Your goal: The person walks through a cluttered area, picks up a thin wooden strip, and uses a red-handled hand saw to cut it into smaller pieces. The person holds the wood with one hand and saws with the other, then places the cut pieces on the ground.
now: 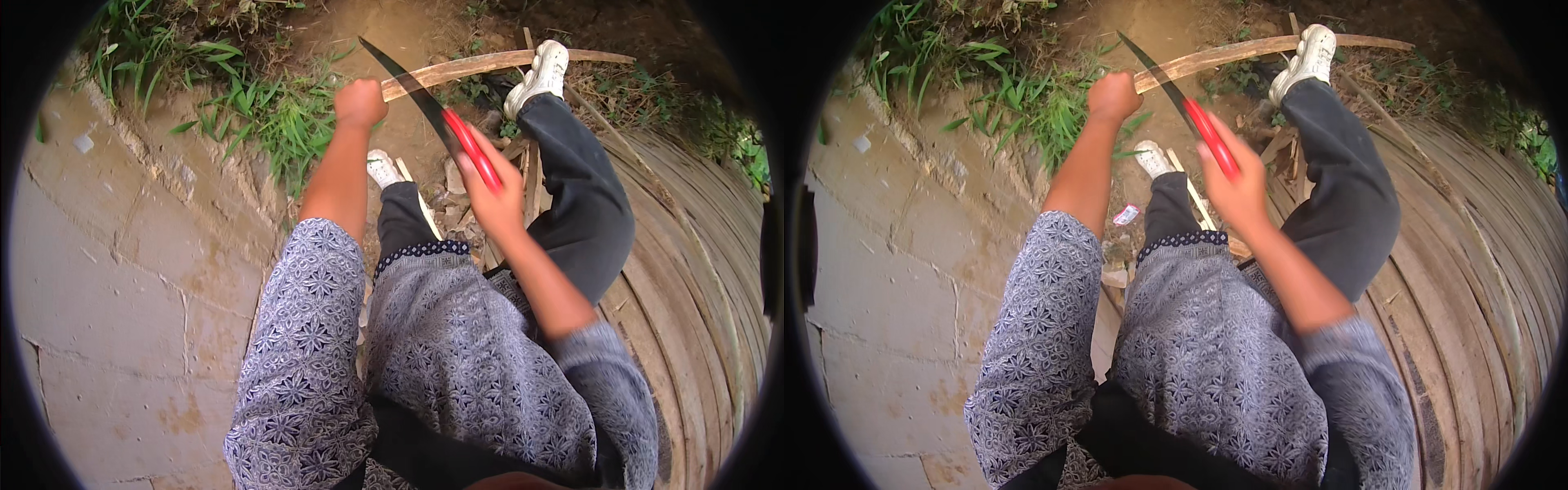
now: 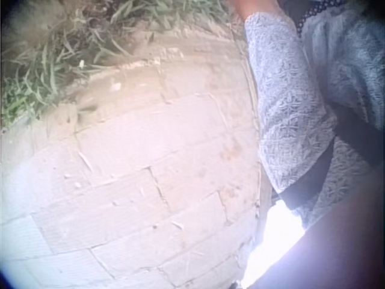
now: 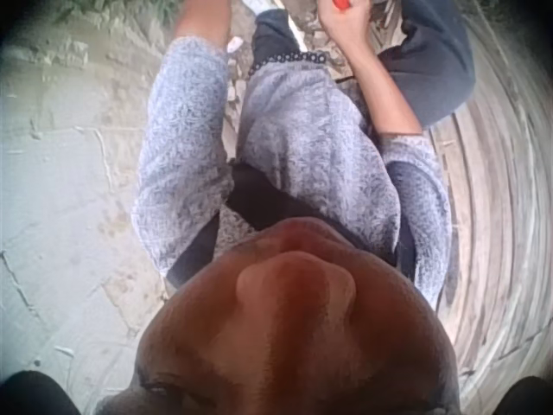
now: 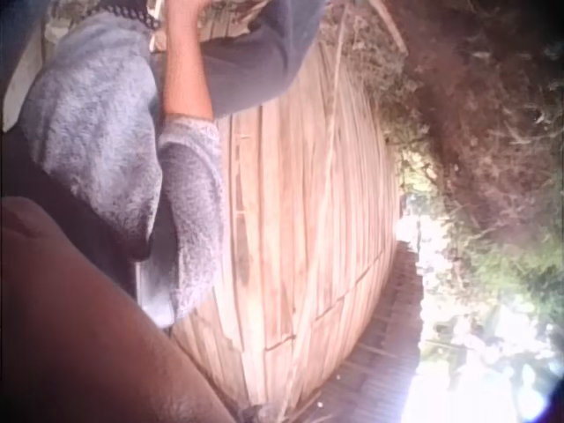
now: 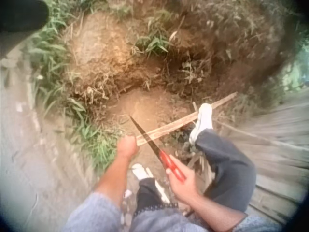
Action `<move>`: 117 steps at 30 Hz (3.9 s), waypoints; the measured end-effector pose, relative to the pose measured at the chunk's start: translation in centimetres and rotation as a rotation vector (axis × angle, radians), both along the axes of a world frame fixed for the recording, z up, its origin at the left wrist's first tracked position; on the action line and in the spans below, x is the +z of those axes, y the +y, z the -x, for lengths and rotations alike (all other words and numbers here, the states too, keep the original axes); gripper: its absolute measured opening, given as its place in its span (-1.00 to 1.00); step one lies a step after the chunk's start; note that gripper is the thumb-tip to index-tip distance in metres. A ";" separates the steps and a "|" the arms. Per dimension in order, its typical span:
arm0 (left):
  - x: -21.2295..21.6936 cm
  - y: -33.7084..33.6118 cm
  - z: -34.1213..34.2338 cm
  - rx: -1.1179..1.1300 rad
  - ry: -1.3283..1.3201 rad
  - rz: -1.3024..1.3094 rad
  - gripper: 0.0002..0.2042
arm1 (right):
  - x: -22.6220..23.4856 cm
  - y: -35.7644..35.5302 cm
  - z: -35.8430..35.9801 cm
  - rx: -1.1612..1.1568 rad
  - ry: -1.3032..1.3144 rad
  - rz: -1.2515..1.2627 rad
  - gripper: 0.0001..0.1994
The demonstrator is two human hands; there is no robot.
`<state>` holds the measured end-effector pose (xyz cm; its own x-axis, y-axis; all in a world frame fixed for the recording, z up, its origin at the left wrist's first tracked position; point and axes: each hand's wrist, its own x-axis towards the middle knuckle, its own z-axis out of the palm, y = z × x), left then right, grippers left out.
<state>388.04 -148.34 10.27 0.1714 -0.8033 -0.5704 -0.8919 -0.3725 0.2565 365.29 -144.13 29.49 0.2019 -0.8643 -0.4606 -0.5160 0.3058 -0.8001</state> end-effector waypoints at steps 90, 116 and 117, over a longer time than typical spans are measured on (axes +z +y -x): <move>-3.8 0.3 0.0 0.004 0.328 -0.177 -0.58 | 6.9 5.4 7.0 0.114 0.120 -0.059 -0.48; -5.1 0.2 0.3 0.017 0.401 -0.238 -0.63 | 1.7 5.0 6.3 0.096 0.043 0.019 -0.49; -4.7 0.0 0.4 0.027 0.414 -0.270 -0.64 | 0.9 4.5 5.6 0.099 0.034 0.039 -0.50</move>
